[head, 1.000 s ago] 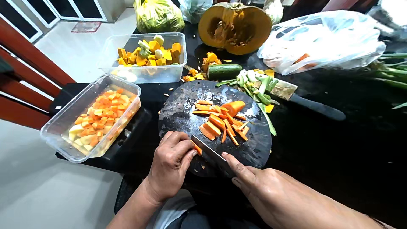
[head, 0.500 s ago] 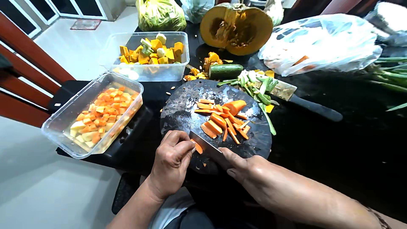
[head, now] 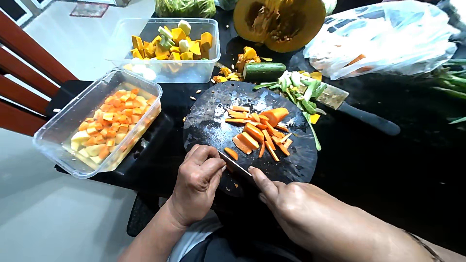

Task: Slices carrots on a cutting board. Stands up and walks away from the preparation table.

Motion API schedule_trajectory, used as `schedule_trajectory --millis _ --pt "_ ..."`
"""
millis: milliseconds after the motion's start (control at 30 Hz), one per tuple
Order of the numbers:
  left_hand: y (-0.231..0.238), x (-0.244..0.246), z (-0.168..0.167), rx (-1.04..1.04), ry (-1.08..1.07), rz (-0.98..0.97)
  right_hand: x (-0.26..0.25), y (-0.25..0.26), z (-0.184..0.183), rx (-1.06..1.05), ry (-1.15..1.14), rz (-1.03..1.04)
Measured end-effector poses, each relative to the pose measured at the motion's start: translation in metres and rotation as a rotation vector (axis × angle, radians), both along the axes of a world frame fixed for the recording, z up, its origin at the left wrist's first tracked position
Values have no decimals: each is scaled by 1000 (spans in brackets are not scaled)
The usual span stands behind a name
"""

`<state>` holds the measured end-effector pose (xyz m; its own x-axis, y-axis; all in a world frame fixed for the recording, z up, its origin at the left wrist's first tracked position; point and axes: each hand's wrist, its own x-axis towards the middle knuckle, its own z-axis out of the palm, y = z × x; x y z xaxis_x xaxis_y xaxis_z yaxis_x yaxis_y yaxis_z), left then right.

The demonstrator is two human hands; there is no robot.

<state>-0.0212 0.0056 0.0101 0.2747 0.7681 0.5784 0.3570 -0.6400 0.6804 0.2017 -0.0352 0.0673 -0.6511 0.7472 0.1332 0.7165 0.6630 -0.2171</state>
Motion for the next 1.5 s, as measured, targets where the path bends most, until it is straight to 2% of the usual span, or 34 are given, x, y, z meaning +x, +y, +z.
schedule_trajectory --millis 167,300,533,733,867,967,1100,1367,1500 --pt "1 -2 0 15 21 8 0 4 -2 -74 50 14" --pt "3 -2 8 -7 109 20 29 -9 3 -190 129 15" --pt "24 24 24 8 221 -25 63 -2 4 -35 211 -94" --pt "59 45 56 -52 554 -97 80 0 6 -31 268 -134" --pt "66 51 61 -28 660 -155 87 -4 2 -61 294 -114" --pt "64 50 61 -71 683 -159 89 -5 1 -74 308 -106" --pt "62 40 60 -145 732 -45 90 -4 2 -56 318 -101" --pt "61 32 61 -237 688 -178 83 -1 2 -54 332 -68" --pt "58 29 53 -143 539 -228 83 -1 5 -64 329 -63"
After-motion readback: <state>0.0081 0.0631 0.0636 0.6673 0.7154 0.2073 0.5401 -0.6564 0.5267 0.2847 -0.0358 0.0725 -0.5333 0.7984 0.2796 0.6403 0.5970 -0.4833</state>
